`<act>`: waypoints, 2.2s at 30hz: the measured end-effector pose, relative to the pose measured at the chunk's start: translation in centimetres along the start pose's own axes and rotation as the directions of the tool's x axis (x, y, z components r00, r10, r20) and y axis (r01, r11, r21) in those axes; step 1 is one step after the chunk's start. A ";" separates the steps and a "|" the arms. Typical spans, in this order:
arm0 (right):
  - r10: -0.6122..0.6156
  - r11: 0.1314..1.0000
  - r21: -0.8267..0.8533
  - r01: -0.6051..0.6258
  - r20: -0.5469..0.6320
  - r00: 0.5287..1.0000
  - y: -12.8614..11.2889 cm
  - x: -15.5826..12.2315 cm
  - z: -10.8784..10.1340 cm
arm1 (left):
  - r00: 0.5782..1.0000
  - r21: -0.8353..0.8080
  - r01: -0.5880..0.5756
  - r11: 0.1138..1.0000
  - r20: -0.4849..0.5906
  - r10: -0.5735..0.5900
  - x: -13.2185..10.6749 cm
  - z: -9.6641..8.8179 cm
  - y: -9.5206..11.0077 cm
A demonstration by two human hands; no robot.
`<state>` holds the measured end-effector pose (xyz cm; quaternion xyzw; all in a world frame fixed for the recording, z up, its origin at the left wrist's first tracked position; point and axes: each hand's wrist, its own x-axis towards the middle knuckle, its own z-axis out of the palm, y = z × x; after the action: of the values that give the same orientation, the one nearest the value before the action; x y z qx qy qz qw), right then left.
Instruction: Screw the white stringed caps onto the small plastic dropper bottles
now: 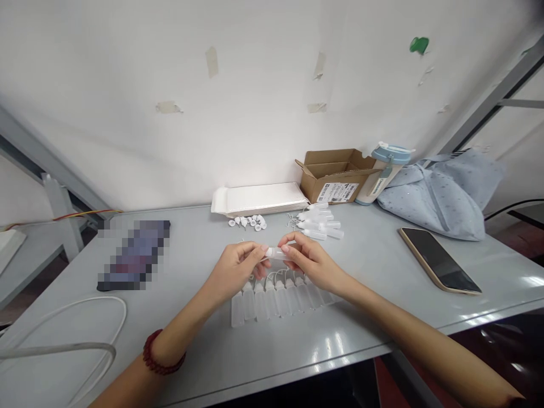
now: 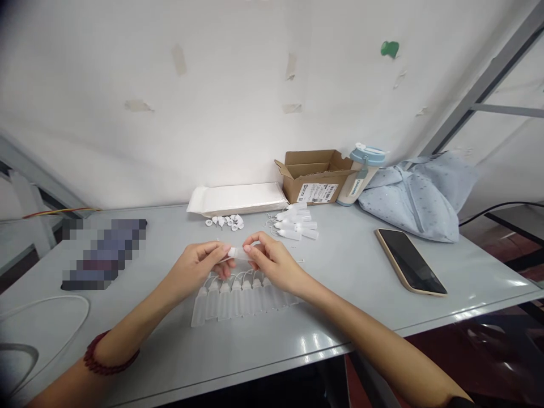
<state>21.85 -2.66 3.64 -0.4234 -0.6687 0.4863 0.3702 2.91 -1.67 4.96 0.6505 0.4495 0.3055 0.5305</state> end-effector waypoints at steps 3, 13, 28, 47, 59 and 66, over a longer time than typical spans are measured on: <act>-0.031 0.996 -0.081 0.030 -0.011 0.999 -0.3 -0.1 -0.1 | 0.995 -0.076 0.082 0.994 0.067 -0.077 0.1 -0.1 0.0; -0.289 0.834 -0.486 0.260 0.015 0.957 0.8 0.1 -0.3 | 0.996 -0.186 0.083 0.979 0.040 -0.077 0.0 -0.4 0.0; -0.062 0.944 -0.319 0.086 0.085 0.994 -0.1 -0.1 -0.7 | 0.999 -0.011 -0.037 0.999 0.035 0.037 -0.5 -0.3 0.4; -0.184 0.870 -0.492 0.015 -0.297 0.937 0.5 1.3 -3.1 | 0.916 0.394 -0.074 0.916 -0.337 0.219 3.1 -4.9 -3.8; -0.232 0.549 -0.830 -0.100 -0.267 0.935 4.6 3.2 -7.2 | 0.874 0.700 -0.153 0.697 -0.233 0.426 5.9 -7.3 -8.1; -0.273 0.473 -0.878 -0.071 -0.222 0.936 4.8 3.2 -6.9 | 0.886 0.740 -0.113 0.663 -0.226 0.404 5.6 -7.2 -7.9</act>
<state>27.97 3.42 0.99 -0.5868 -0.7737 -0.0253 0.2375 -3.16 6.68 -1.31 0.7914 0.5244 0.3000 0.0937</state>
